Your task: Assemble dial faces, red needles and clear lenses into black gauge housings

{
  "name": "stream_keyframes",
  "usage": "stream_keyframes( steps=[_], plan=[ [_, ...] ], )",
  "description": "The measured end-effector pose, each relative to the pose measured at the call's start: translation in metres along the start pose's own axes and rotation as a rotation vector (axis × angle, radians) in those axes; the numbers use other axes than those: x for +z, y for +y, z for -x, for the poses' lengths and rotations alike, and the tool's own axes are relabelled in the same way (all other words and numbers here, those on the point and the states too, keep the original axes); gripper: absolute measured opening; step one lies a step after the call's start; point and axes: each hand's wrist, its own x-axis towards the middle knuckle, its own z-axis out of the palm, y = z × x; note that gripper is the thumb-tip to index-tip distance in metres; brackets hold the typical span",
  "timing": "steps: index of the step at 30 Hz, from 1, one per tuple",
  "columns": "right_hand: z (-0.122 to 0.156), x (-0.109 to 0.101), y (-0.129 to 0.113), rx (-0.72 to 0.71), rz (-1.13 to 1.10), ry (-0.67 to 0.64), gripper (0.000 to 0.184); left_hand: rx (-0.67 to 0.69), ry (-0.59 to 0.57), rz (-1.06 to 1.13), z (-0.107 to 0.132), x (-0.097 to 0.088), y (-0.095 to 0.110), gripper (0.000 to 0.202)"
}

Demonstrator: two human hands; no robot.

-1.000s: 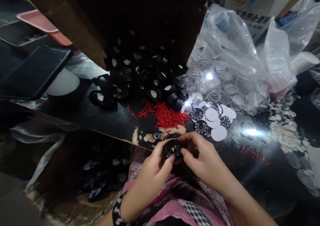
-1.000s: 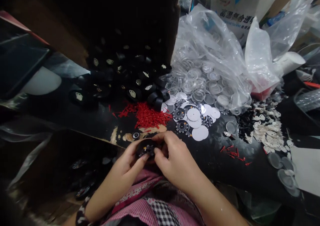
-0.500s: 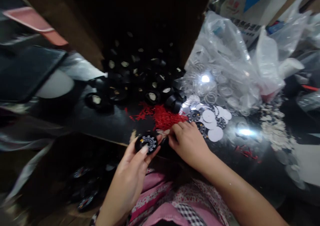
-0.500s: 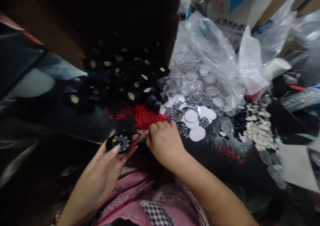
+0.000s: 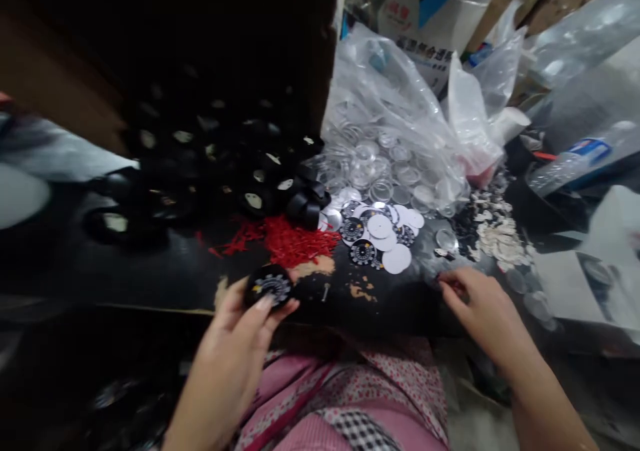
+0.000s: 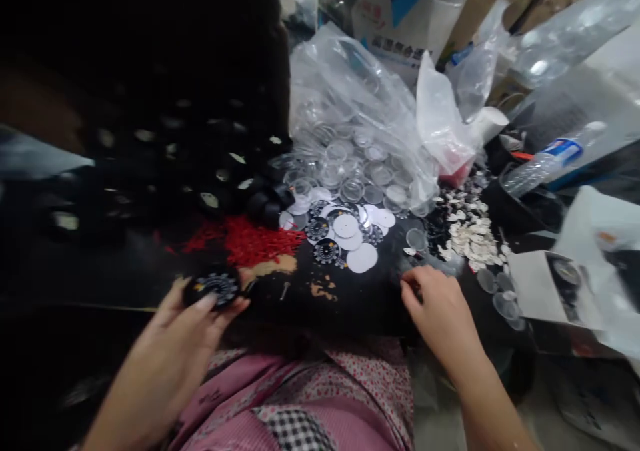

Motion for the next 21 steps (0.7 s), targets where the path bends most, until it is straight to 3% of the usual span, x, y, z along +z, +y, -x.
stream_keyframes(
  steps=[4,7,9,15,21],
  plan=[
    [-0.027,0.019,-0.069,-0.238,-0.172,-0.1,0.012,-0.002,-0.071,0.005,0.003,0.014,-0.004,0.027],
    [-0.053,0.035,-0.119,-0.339,-0.047,-0.158,0.013,-0.002,-0.071,0.021,0.002,0.01,-0.007,0.029],
    [-0.066,0.043,-0.136,-0.36,0.061,-0.14,0.016,-0.006,-0.074,0.027,0.002,0.008,-0.008,0.033],
    [-0.076,0.052,-0.141,-0.412,0.174,-0.114,0.016,-0.014,-0.085,0.079,0.001,0.011,-0.007,0.031],
    [-0.067,0.051,-0.13,-0.329,-0.039,-0.135,0.012,-0.005,-0.118,0.161,-0.002,0.019,-0.01,0.029]
  ],
)
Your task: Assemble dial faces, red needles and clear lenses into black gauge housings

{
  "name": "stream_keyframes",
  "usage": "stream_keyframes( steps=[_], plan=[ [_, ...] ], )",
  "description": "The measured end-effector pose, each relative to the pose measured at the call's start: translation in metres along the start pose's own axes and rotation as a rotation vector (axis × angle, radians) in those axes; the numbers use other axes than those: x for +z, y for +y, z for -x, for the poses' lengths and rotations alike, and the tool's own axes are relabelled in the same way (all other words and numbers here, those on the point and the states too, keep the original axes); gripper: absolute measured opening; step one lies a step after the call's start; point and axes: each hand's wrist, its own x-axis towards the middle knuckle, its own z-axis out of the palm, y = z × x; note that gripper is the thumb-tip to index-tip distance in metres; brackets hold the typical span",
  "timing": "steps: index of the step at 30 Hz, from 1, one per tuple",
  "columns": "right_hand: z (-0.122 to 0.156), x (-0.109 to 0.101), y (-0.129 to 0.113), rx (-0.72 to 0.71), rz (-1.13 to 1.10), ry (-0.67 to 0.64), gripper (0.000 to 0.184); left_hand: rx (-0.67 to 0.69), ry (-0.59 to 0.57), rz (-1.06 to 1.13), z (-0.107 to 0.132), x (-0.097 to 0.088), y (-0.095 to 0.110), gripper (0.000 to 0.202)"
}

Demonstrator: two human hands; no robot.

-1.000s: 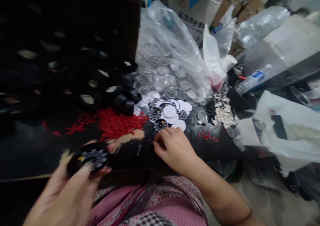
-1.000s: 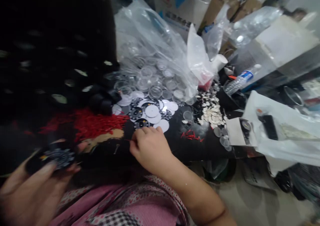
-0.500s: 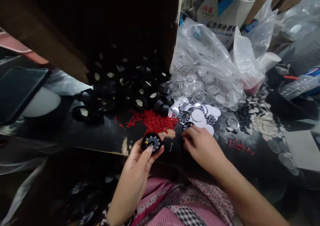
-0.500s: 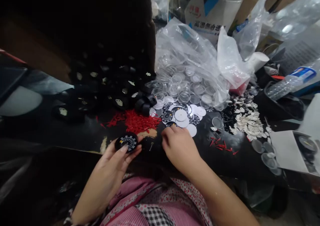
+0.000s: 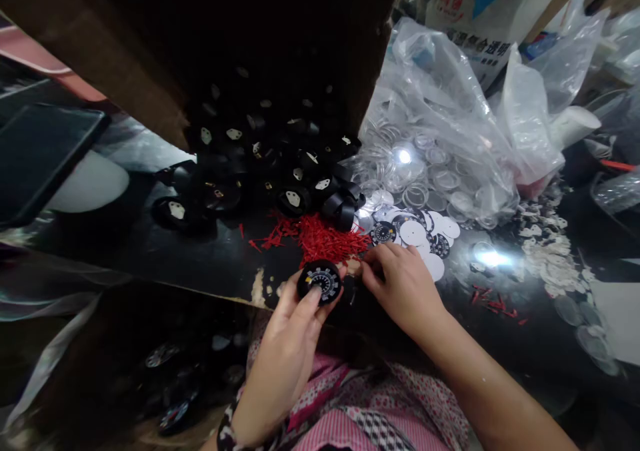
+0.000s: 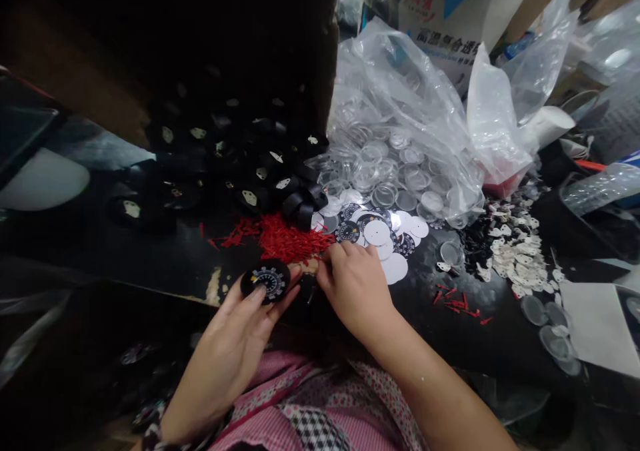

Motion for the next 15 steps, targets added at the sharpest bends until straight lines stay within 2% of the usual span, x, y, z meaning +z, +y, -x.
stream_keyframes(
  steps=[3,6,10,15],
  plan=[
    [0.005,0.002,-0.002,-0.073,-0.124,0.044,0.009,-0.004,0.022,0.018,-0.003,0.005,-0.003,0.035],
    [0.009,0.003,-0.004,-0.137,-0.12,0.091,0.012,0.004,0.055,0.026,-0.004,0.01,-0.003,0.038],
    [0.015,0.0,-0.002,-0.197,-0.11,0.149,0.015,0.003,-0.003,0.058,-0.001,0.01,0.004,0.035],
    [0.023,-0.013,-0.009,-0.159,-0.491,0.127,0.008,0.075,-0.02,-0.061,-0.004,0.004,0.002,0.039]
  ],
)
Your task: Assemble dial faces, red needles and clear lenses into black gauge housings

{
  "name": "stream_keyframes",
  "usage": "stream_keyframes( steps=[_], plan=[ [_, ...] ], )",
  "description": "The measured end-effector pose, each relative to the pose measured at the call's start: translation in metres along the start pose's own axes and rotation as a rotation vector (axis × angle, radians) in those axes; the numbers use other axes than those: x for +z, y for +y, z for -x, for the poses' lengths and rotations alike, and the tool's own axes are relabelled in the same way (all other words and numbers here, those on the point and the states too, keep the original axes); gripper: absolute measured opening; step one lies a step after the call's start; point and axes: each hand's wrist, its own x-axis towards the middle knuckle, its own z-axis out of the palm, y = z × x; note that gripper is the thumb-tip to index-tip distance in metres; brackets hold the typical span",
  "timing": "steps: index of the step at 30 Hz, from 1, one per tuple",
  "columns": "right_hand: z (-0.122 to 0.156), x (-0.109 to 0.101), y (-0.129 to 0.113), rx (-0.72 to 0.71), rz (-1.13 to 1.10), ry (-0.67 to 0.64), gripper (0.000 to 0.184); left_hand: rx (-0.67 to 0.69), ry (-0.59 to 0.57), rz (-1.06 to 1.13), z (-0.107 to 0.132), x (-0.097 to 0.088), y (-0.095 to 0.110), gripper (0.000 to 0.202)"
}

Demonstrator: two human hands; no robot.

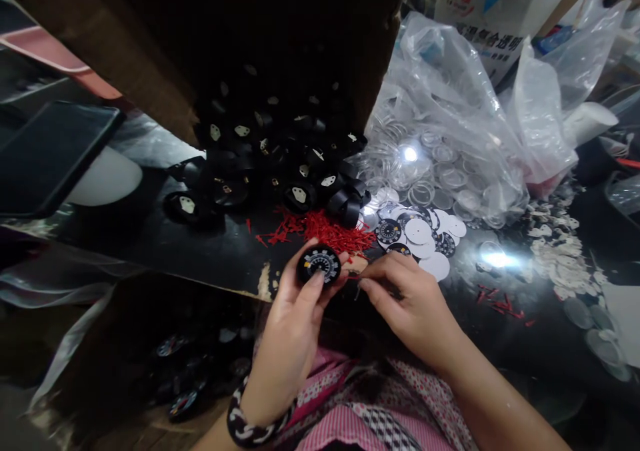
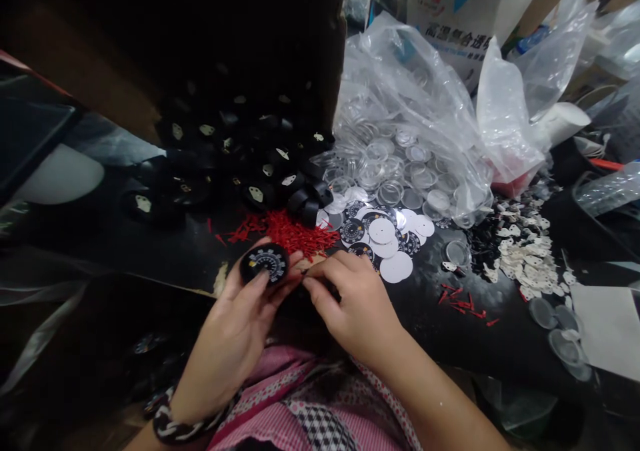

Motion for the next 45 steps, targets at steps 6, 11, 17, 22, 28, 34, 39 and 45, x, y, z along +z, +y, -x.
stream_keyframes(
  steps=[6,11,17,22,28,34,39,45],
  plan=[
    [0.0,-0.002,-0.011,0.076,0.048,-0.027,0.009,0.043,-0.118,-0.24,0.002,0.001,-0.016,0.029],
    [0.003,-0.006,-0.009,0.098,0.007,-0.042,0.009,0.078,-0.13,-0.352,0.01,0.006,-0.007,0.026],
    [0.009,-0.006,-0.014,0.118,-0.044,-0.059,0.013,0.264,-0.105,-0.56,0.014,0.009,0.001,0.019],
    [0.012,-0.003,-0.016,0.134,0.008,-0.033,0.017,0.276,-0.089,-0.592,0.012,0.007,-0.002,0.019],
    [0.007,-0.006,-0.008,-0.023,0.124,-0.011,0.003,-0.041,-0.234,-0.33,0.006,-0.008,-0.003,0.033],
    [0.0,-0.002,-0.003,-0.213,0.405,-0.015,0.016,-0.129,-0.146,-0.386,0.011,-0.007,-0.004,0.041],
    [0.0,-0.002,-0.011,0.002,0.301,0.009,0.009,-0.16,0.0,-0.241,0.013,0.003,-0.017,0.039],
    [-0.017,-0.04,0.023,0.141,0.017,-0.14,0.012,-0.09,-0.139,-0.329,0.001,-0.002,-0.015,0.038]
  ],
)
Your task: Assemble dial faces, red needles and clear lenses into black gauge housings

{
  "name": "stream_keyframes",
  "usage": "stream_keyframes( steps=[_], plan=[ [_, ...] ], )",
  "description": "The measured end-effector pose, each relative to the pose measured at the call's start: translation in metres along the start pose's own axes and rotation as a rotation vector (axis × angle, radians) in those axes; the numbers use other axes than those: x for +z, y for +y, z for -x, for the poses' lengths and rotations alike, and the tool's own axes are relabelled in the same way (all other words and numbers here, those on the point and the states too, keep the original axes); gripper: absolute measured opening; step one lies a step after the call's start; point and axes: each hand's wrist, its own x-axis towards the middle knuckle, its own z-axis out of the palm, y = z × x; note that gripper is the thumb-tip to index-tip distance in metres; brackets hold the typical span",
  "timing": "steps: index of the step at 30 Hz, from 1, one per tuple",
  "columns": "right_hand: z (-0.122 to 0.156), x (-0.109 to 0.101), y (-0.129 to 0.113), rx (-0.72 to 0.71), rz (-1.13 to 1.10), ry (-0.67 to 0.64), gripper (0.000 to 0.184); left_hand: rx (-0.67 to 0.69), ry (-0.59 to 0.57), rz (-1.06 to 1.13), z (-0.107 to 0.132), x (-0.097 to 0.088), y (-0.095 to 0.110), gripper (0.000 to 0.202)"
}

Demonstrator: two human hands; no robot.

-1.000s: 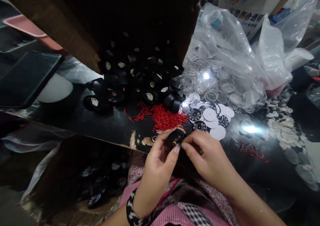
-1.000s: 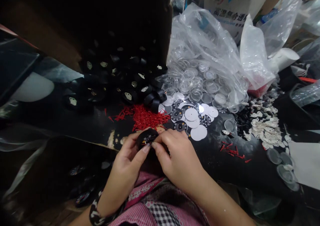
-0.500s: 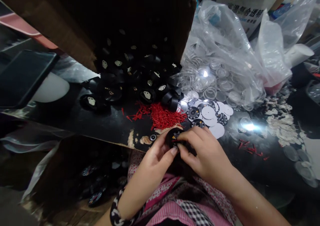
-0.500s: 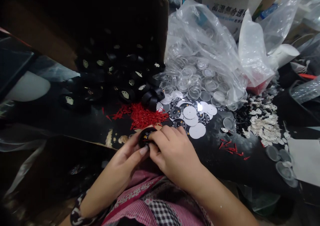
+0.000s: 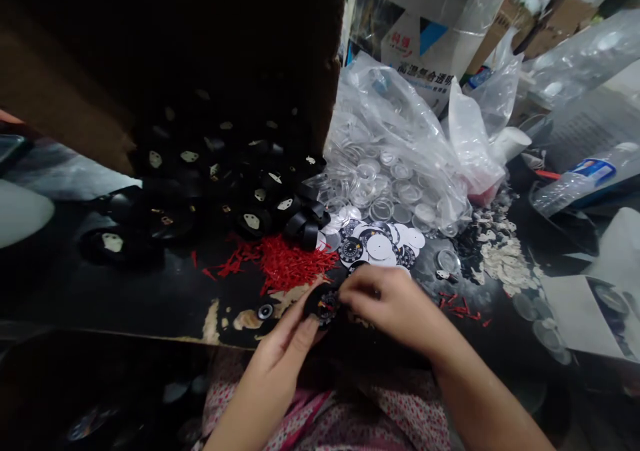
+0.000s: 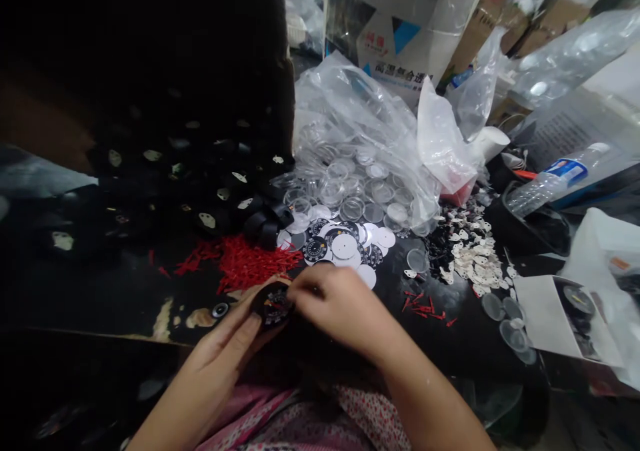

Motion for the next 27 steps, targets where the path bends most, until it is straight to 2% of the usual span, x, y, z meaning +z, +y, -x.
stream_keyframes(
  steps=[1,2,3,4,6,9,11,14,15,17,19,21,25,27],
  plan=[
    [-0.009,-0.008,0.012,0.047,0.034,0.089,0.014,-0.014,0.001,0.049,-0.001,0.0,-0.001,0.038],
    [-0.02,-0.016,0.024,0.119,0.136,0.239,0.017,-0.03,0.008,0.111,-0.002,0.0,-0.002,0.036],
    [-0.031,-0.022,0.037,0.174,0.268,0.337,0.022,-0.042,0.017,0.166,-0.003,0.001,-0.003,0.034],
    [-0.043,-0.026,0.048,0.207,0.378,0.373,0.032,-0.053,0.018,0.205,-0.004,0.003,-0.004,0.032],
    [-0.061,-0.031,0.065,0.216,0.483,0.362,0.042,-0.062,0.01,0.268,-0.005,0.008,-0.004,0.027],
    [-0.071,-0.032,0.075,0.18,0.461,0.351,0.033,-0.058,0.019,0.374,-0.006,0.012,0.0,0.022],
    [-0.065,-0.032,0.07,0.157,0.425,0.374,0.027,-0.054,0.019,0.446,-0.007,0.013,0.005,0.019],
    [-0.037,-0.025,0.045,0.111,0.261,0.377,0.027,-0.106,-0.032,0.502,-0.007,0.012,0.011,0.02],
    [-0.026,-0.02,0.033,0.08,0.129,0.338,0.03,-0.127,-0.06,0.501,-0.008,0.012,0.012,0.022],
    [-0.003,-0.006,0.009,-0.018,-0.072,0.131,0.032,-0.128,-0.102,0.473,-0.008,0.011,0.011,0.026],
    [0.014,0.01,-0.011,-0.096,-0.079,0.079,0.036,-0.072,-0.118,0.4,-0.008,0.011,0.009,0.027],
    [0.022,0.021,-0.022,-0.104,-0.039,0.081,0.038,-0.011,-0.127,0.286,-0.008,0.011,0.006,0.031],
    [0.017,0.029,-0.022,-0.049,-0.035,0.11,0.025,0.088,-0.141,0.013,-0.005,0.008,0.004,0.037],
    [0.011,0.032,-0.021,0.003,0.059,0.157,0.032,0.126,-0.146,-0.089,-0.002,0.008,0.003,0.039]
  ],
)
